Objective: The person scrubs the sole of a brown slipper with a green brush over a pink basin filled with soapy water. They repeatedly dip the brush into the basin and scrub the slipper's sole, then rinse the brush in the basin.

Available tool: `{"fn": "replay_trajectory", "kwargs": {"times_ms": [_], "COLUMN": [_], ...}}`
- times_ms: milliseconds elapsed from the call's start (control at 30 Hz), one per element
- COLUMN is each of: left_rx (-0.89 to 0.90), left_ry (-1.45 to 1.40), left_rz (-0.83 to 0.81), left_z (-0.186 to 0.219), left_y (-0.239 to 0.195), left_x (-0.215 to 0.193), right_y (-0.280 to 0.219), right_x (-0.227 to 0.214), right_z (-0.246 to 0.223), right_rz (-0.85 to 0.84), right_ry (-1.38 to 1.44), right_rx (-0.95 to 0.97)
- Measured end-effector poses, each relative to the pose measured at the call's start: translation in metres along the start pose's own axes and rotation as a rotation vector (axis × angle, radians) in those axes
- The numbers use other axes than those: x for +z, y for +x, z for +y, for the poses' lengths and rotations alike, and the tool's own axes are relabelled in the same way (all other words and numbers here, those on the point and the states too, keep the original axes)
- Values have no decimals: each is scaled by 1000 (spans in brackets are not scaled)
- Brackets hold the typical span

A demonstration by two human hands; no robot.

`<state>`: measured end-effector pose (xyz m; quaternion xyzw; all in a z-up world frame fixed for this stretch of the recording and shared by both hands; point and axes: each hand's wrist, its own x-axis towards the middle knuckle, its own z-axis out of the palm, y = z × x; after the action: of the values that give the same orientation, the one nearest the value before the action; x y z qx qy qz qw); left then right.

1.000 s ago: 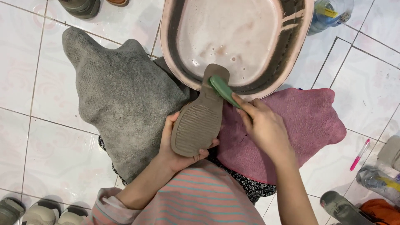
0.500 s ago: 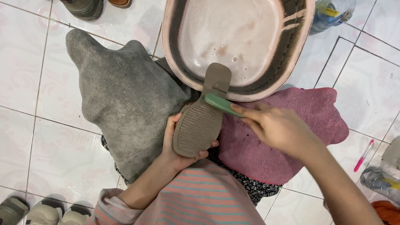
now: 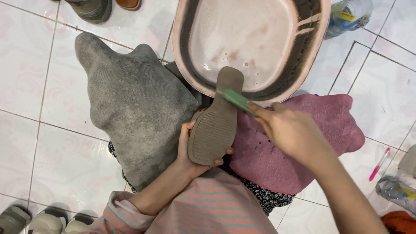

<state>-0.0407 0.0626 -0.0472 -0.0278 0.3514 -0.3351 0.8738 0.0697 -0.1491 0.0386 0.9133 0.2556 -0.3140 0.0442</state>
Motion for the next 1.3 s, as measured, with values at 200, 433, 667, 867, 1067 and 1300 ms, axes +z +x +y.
{"fn": "replay_trajectory", "kwargs": {"times_ms": [200, 433, 667, 867, 1067, 1300], "left_rx": [71, 77, 68, 81, 64, -34], "left_ry": [-98, -79, -73, -62, -66, -46], "left_rz": [336, 244, 256, 252, 255, 18], "left_z": [-3, -7, -5, -5, -4, 6], "left_y": [-12, -7, -9, -7, -5, 4], "left_x": [54, 38, 45, 38, 28, -22], "right_y": [2, -1, -5, -3, 11, -31], "right_x": [-17, -14, -16, -6, -7, -8], "right_z": [-15, -17, -10, -7, -15, 50], "right_rz": [-46, -45, -16, -43, 117, 151], "right_ry": [187, 95, 124, 138, 206, 209], "right_rx": [86, 131, 117, 153, 71, 167]}}
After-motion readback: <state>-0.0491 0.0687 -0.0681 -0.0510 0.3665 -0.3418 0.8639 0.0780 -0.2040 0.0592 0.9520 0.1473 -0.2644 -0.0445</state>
